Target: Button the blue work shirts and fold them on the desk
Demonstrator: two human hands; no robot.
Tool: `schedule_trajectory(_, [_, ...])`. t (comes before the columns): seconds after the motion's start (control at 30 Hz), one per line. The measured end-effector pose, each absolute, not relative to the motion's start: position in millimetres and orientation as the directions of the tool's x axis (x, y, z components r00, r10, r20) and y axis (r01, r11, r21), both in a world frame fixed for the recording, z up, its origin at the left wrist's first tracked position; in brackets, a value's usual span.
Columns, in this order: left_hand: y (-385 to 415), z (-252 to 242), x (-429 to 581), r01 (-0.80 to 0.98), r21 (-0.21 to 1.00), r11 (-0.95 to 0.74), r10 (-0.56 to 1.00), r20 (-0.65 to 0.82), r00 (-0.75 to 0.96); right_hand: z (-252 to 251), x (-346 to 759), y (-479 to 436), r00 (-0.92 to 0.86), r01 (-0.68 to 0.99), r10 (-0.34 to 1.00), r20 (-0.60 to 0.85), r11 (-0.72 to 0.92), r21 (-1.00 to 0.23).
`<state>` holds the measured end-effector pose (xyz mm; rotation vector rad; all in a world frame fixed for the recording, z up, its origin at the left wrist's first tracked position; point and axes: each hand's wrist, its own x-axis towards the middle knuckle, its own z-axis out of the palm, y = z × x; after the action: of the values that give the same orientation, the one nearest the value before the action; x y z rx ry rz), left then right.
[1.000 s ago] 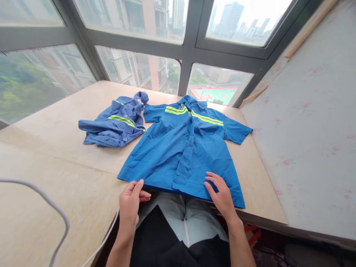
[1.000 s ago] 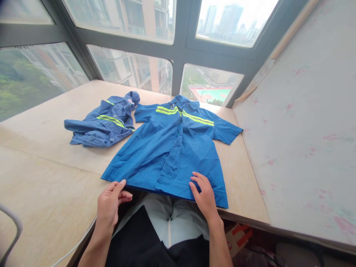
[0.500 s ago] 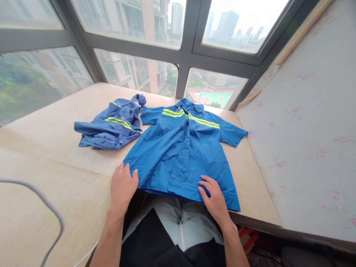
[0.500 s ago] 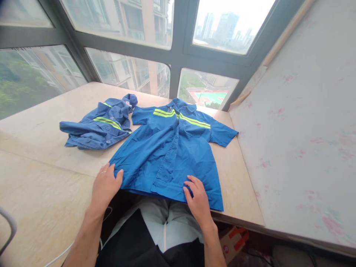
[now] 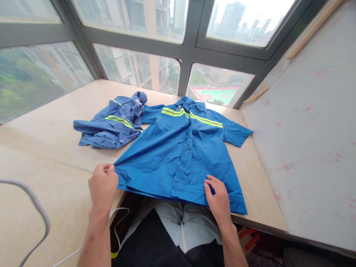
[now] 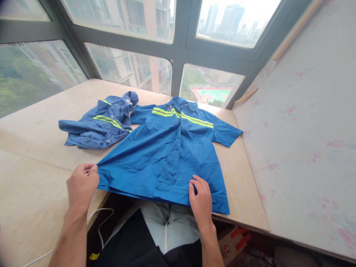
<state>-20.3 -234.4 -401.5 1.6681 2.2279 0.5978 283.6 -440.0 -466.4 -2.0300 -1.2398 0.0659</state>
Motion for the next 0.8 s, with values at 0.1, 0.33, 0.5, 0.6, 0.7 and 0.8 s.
schedule_trajectory(0.1, [-231.2,-401.3,-27.0,0.882,0.376,0.283,0.959,-0.101,-0.265,-467.4,286.3,-440.0,0.546,0.743,0.767,0.337,-0.258,-0.617])
schedule_trajectory(0.33, [-193.2,-415.2,-1.1,0.935,0.355,0.01,0.992,0.114,-0.054,-472.1,287.2,-441.3,0.522,0.767,0.774,0.358,-0.242,-0.595])
schedule_trajectory(0.5, [-140.5,-422.9,45.2,0.933,0.32,-0.165,0.985,0.098,0.141,-476.3,289.2,-441.2,0.522,0.772,0.768,0.371,-0.24,-0.589])
schedule_trajectory(0.6, [-116.3,-427.3,55.5,0.885,0.45,-0.116,0.992,0.005,0.128,-479.4,291.2,-441.6,0.525,0.771,0.756,0.391,-0.227,-0.595])
schedule_trajectory(0.7, [-99.2,-432.2,48.7,0.761,0.649,0.014,0.996,-0.078,0.048,-481.0,291.7,-441.9,0.522,0.772,0.748,0.41,-0.211,-0.599])
schedule_trajectory(0.8, [-88.6,-435.7,35.2,0.708,0.701,0.09,0.993,-0.114,-0.013,-480.1,290.5,-441.6,0.512,0.781,0.747,0.424,-0.199,-0.592])
